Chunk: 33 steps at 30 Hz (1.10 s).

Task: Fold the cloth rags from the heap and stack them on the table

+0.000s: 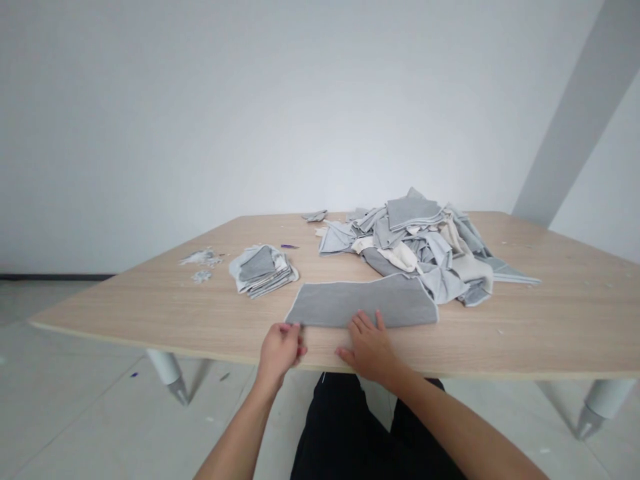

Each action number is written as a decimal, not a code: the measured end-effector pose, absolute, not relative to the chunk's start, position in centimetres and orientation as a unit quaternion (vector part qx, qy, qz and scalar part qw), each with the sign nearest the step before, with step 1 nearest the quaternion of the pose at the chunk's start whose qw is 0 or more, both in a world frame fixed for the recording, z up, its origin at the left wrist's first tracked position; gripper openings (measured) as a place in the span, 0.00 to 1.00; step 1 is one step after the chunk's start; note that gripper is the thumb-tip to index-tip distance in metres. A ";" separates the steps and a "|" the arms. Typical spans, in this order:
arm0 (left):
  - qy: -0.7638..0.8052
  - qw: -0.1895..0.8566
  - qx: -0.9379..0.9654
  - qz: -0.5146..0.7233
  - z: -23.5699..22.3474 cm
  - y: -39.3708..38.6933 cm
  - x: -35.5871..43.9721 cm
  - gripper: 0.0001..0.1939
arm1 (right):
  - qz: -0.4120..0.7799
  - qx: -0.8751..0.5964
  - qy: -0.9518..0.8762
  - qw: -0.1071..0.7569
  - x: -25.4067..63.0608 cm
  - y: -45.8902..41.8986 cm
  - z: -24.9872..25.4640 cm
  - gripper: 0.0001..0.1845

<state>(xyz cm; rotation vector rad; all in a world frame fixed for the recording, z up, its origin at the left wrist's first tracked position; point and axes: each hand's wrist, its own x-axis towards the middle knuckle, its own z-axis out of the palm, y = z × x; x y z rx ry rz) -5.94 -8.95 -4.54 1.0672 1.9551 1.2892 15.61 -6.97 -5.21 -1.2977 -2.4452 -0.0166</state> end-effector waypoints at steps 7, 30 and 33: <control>0.634 0.422 0.306 0.571 -3.7 -11.0 -4.4 0.15 | 0.008 -0.466 -0.860 0.207 15.3 -9.1 -4.7 0.26; 0.638 0.454 0.371 0.499 -9.7 -15.5 2.2 0.32 | 0.065 -0.486 -0.795 0.356 13.2 -13.9 -8.2 0.20; 0.615 0.443 0.371 0.536 -9.9 -15.4 2.1 0.30 | 0.076 -0.468 -0.790 0.388 12.6 -14.9 -8.5 0.19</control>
